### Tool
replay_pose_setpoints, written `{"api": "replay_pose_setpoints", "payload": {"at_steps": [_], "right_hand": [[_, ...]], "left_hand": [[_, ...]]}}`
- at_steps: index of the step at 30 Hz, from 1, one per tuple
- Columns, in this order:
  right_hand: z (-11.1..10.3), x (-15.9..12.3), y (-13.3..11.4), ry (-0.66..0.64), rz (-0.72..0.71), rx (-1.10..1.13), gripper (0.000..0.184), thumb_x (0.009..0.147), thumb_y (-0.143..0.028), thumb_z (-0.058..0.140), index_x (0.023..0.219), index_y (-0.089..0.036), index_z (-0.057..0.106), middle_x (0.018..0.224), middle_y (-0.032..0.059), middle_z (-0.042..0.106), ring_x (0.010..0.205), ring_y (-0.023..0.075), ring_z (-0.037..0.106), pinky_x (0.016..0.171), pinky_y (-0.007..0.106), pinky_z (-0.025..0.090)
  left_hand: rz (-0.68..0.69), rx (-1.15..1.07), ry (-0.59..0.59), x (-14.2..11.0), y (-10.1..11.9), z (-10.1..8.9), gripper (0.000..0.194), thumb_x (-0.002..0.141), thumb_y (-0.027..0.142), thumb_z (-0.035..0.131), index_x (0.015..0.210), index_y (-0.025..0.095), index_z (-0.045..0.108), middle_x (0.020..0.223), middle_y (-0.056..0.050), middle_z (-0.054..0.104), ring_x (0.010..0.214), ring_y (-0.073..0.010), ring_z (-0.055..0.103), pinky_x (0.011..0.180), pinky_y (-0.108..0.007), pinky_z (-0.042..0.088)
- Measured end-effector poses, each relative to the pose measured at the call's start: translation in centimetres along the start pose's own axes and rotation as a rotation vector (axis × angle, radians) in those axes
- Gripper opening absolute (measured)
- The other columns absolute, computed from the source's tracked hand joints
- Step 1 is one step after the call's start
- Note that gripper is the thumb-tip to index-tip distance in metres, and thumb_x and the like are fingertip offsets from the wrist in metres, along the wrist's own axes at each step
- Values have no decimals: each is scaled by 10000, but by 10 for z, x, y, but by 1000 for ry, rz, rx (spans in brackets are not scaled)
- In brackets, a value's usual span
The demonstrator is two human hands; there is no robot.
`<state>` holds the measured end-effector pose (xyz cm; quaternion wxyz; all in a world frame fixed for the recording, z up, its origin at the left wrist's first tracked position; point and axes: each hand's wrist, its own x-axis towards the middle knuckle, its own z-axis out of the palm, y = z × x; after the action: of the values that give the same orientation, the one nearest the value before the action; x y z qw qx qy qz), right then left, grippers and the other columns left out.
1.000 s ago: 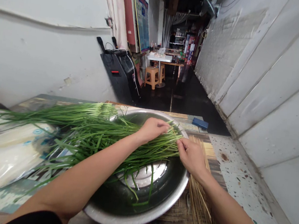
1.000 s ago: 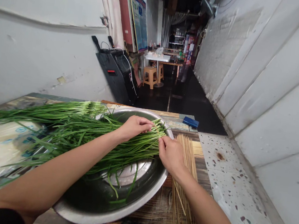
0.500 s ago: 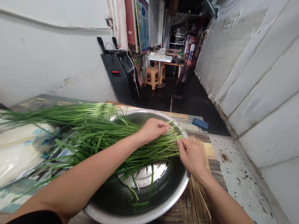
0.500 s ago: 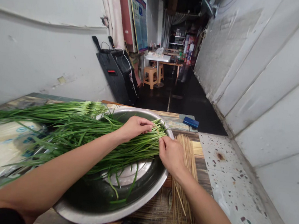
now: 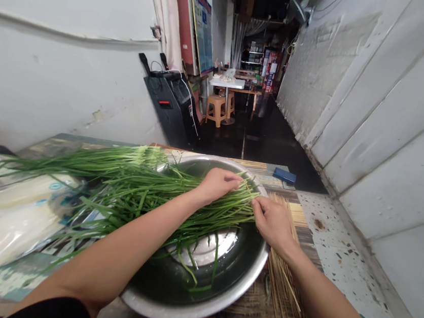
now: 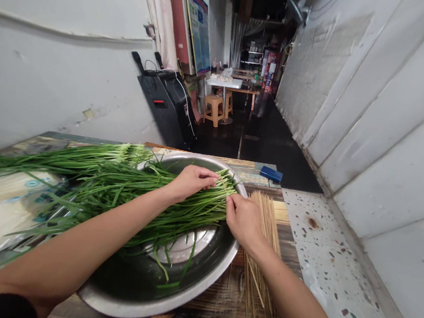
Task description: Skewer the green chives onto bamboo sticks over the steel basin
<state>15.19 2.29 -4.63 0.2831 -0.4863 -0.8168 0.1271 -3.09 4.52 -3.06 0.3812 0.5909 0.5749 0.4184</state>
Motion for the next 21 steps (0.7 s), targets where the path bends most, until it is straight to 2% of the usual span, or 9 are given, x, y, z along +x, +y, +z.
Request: {"api": "replay_pose_setpoints", "payload": {"at_steps": [14,19,21], "right_hand": [[0,0,0,4,3,-16,336,873,-295,384,569,-184,475,493,-7,485,476,115,434,510,239,232],[2,-1,2,14,2,-5,334,880,-306,383,588,-182,485,506,-5,491,490,117,441,518,240,235],[1,-1,2,16,8,7,329,883,-308,382,599,-181,491,515,-4,499,495,117,447,520,239,239]], "left_hand": [[39,108,-20,-1,1,-2,248,723,195,593,913,119,734,729,-33,714,596,-110,596,645,-222,477],[117,197,-44,-1,1,-1,232,739,172,572,896,144,740,799,-33,729,743,-147,643,753,-244,480],[175,237,-118,-3,5,-1,230,752,174,565,901,160,740,856,-29,733,810,-156,650,798,-250,473]]}}
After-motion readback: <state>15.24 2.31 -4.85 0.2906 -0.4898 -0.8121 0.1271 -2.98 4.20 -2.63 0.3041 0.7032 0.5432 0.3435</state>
